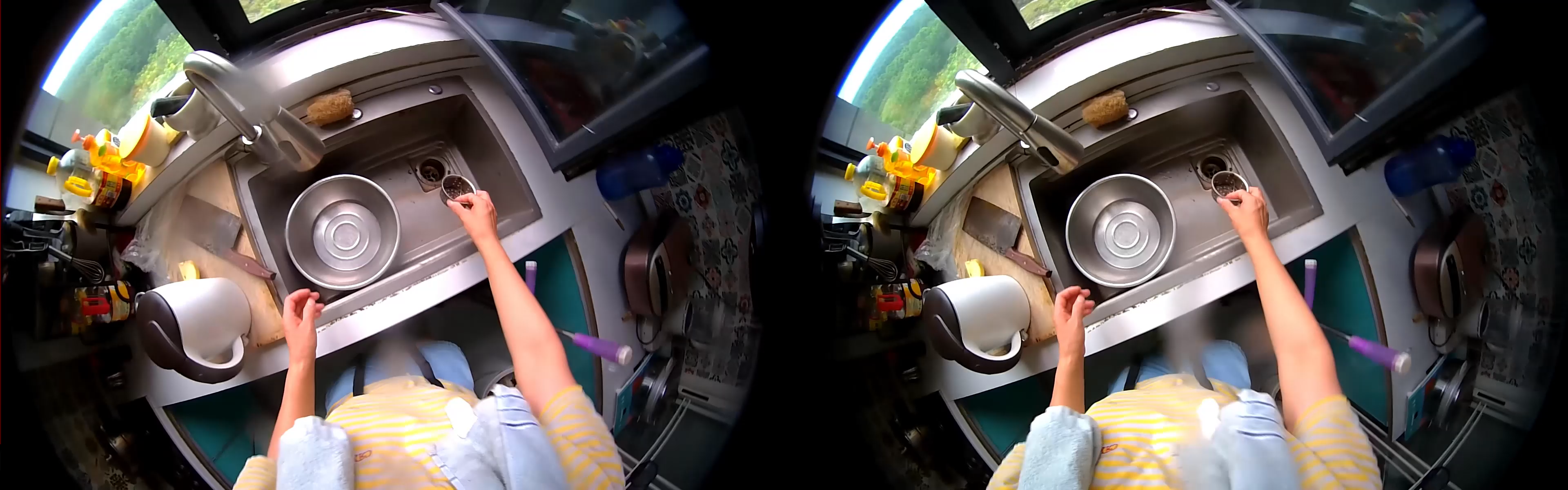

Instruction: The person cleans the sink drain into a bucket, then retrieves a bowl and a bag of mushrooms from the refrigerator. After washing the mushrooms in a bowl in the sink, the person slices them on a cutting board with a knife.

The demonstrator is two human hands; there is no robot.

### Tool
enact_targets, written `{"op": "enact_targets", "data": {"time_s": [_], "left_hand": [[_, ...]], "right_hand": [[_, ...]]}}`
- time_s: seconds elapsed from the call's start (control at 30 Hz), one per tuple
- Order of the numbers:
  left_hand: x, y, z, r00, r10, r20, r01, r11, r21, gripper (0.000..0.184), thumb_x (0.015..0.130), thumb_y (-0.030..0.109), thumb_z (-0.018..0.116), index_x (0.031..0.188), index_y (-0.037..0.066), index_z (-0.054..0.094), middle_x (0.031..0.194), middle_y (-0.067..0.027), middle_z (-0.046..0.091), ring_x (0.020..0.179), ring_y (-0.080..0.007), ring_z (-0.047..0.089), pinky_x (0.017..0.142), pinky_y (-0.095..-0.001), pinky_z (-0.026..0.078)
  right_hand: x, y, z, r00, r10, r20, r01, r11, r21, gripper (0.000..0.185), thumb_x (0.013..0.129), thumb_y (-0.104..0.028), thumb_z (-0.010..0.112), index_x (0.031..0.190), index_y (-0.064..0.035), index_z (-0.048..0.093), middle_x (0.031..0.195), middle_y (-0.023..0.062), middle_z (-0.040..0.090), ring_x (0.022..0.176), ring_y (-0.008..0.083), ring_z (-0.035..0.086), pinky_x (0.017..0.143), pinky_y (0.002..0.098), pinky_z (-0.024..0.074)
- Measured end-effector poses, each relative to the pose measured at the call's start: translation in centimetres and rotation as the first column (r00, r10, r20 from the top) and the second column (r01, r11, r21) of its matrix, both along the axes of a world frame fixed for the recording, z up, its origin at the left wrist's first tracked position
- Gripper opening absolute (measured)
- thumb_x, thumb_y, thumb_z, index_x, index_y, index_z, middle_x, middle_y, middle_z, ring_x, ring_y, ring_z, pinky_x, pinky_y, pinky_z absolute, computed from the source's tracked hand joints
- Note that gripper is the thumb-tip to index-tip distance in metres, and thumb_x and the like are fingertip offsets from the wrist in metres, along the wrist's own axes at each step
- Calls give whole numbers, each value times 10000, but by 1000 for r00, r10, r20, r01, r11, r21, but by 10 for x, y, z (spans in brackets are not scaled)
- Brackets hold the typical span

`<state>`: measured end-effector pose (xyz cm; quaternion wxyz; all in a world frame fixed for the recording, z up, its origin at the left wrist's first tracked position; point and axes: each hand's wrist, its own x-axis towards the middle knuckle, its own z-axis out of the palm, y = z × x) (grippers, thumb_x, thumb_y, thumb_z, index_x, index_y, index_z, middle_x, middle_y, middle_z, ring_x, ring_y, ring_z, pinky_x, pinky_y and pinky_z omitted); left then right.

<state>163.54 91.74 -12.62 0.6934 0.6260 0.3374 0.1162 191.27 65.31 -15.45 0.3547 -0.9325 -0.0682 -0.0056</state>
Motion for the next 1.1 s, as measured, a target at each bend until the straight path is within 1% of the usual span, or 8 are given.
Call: {"op": "enact_targets", "data": {"time_s": [0.27, 0.57, 0.73, 0.77, 0.8, 0.93, 1.07, 1.1], "left_hand": [[-26, -11, 34, 931, 286, -227, -268, 957, 107, 174, 868, 68, 504, 1036, 23, 489, 958, -85, 581, 766, -120, 562, 696, -233, 464], [17, -33, 24, 908, 254, -333, -264, 965, 16, 225, 854, 16, 502, 1076, 10, 468, 1017, -87, 555, 898, -136, 553, 798, -265, 465], [57, 15, 22, 971, 205, -126, -191, 975, 113, 213, 863, 37, 516, 1071, 31, 475, 1018, -68, 556, 842, -118, 549, 745, -238, 451], [75, 32, 30, 966, 253, -47, -247, 963, 106, 197, 869, 69, 522, 1059, 34, 482, 1008, -61, 559, 838, -116, 549, 738, -237, 450], [93, 54, 36, 960, 279, 6, -277, 951, 139, 186, 878, 108, 519, 1049, 40, 490, 997, -56, 562, 836, -116, 549, 736, -236, 450], [180, 155, 36, 940, 292, 179, -328, 919, 219, 195, 889, 158, 509, 1007, 3, 512, 807, -49, 573, 674, -99, 549, 617, -224, 457], [263, 257, -39, 963, 269, -19, -207, 783, 587, 268, 874, 253, 456, 811, 23, 579, 639, -79, 600, 577, -157, 583, 548, -311, 462], [270, 258, -26, 954, 300, -19, -257, 847, 465, 272, 871, 235, 443, 808, 21, 599, 634, -85, 610, 590, -158, 604, 553, -317, 478]], "right_hand": [[114, 17, -142, 954, 24, -299, -96, 969, -226, 391, 647, -249, 736, 986, -78, 646, 1206, 105, 484, 1068, 288, 502, 887, 366, 417], [155, 21, -218, 924, 52, -378, -241, 848, -472, 429, 732, -145, 643, 1148, -117, 542, 1271, 101, 432, 1134, 302, 433, 930, 379, 393], [150, 11, -206, 962, 76, -263, -120, 980, -159, 341, 769, -125, 572, 1109, -95, 577, 1128, 118, 556, 1008, 247, 549, 821, 324, 444], [145, 19, -201, 982, 38, -185, -34, 999, 20, 313, 809, -140, 531, 1113, -75, 571, 959, 99, 631, 874, 195, 594, 767, 296, 452], [140, 35, -176, 916, 48, -398, 52, 970, 236, 285, 857, -149, 488, 1114, -51, 562, 826, 78, 655, 770, 148, 600, 718, 274, 460], [81, 112, -69, 581, 414, -701, 333, 665, 668, 301, 905, -300, 463, 1101, -81, 529, 803, 48, 634, 727, 131, 592, 644, 255, 468], [28, 161, -16, 293, 636, -714, 743, 318, 589, 200, 866, -274, 544, 882, -78, 576, 784, 47, 566, 765, 185, 552, 731, 314, 473], [20, 170, -7, 261, 691, -674, 782, 258, 567, 182, 857, -259, 562, 867, -78, 579, 797, 43, 563, 778, 181, 548, 723, 309, 471]]}}
